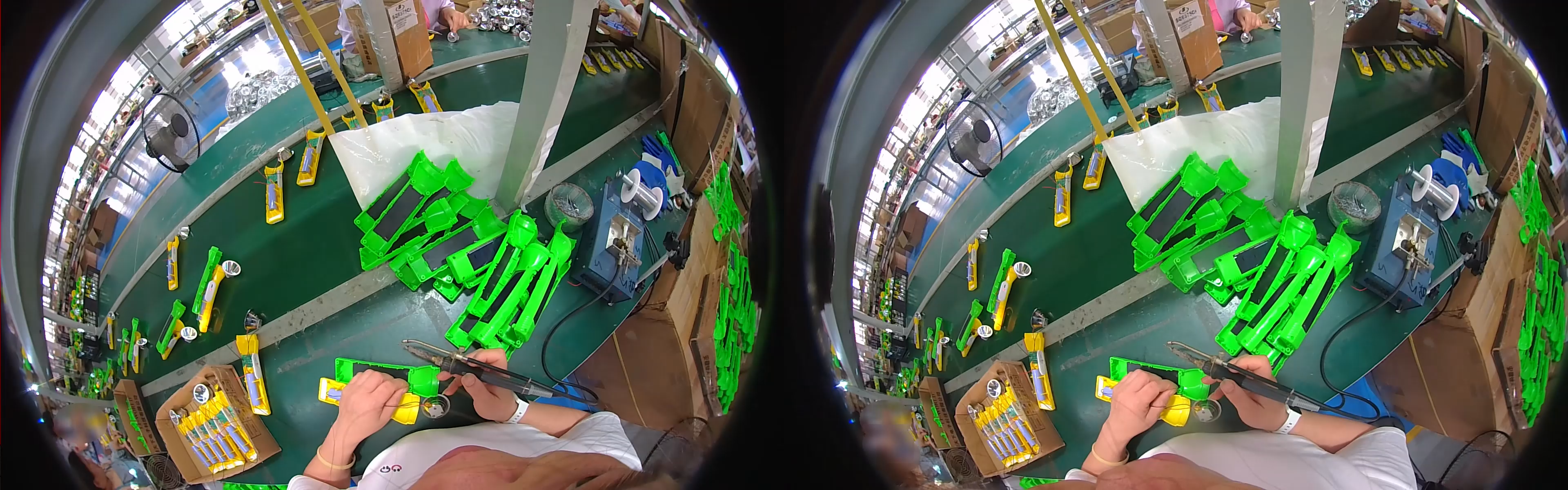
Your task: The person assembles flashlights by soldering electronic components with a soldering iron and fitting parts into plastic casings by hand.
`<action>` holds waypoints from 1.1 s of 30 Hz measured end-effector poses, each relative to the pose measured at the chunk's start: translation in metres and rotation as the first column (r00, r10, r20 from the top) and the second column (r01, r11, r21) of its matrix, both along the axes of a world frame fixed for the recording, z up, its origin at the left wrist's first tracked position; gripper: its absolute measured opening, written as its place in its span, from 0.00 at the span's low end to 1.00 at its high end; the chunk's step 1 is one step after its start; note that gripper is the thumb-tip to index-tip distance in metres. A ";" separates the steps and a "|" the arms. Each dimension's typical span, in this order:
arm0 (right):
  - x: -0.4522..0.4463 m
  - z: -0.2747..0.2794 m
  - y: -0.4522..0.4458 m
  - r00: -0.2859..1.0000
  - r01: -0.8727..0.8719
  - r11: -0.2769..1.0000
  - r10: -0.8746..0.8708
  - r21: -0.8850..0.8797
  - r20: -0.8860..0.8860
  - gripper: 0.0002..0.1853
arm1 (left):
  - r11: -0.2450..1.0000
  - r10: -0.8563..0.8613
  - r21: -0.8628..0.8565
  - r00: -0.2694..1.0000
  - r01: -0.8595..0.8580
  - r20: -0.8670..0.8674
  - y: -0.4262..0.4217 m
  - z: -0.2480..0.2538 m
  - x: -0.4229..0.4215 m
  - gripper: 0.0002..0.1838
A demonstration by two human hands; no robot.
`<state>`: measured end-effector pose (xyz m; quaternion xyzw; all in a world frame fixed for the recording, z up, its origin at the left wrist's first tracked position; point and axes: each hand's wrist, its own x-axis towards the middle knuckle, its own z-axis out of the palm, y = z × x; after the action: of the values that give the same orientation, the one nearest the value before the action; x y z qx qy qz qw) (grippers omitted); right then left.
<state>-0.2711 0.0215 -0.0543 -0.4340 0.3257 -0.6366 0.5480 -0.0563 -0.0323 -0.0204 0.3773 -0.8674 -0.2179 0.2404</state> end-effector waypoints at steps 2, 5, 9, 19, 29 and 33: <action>0.000 0.000 0.000 1.000 0.002 1.000 -0.002 -0.004 -0.009 0.12 | 1.000 0.002 -0.007 1.000 -0.002 0.002 0.000 0.000 -0.001 0.05; -0.001 0.000 0.000 1.000 -0.008 1.000 0.008 0.001 -0.016 0.12 | 1.000 0.002 -0.012 1.000 -0.002 -0.009 0.001 -0.001 -0.001 0.05; 0.000 0.000 0.001 1.000 0.001 1.000 -0.001 -0.003 0.009 0.12 | 1.000 -0.008 -0.022 1.000 0.008 0.023 0.001 0.000 0.000 0.05; -0.002 -0.003 0.006 0.996 0.014 0.999 -0.017 -0.035 -0.090 0.12 | 0.998 0.036 -0.049 0.999 -0.035 0.019 0.005 -0.004 0.000 0.04; -0.004 -0.015 0.010 0.998 0.033 0.999 -0.032 0.004 -0.061 0.15 | 0.996 0.038 -0.087 0.997 -0.032 0.074 0.006 -0.008 0.002 0.04; -0.006 -0.014 0.008 0.996 0.051 0.999 -0.052 -0.021 -0.066 0.14 | 0.995 0.022 -0.096 0.999 -0.019 0.031 0.006 -0.010 0.005 0.06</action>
<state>-0.2773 0.0293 -0.0682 -0.4518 0.3489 -0.6386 0.5161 -0.0511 -0.0261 -0.0303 0.3777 -0.8767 -0.1677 0.2464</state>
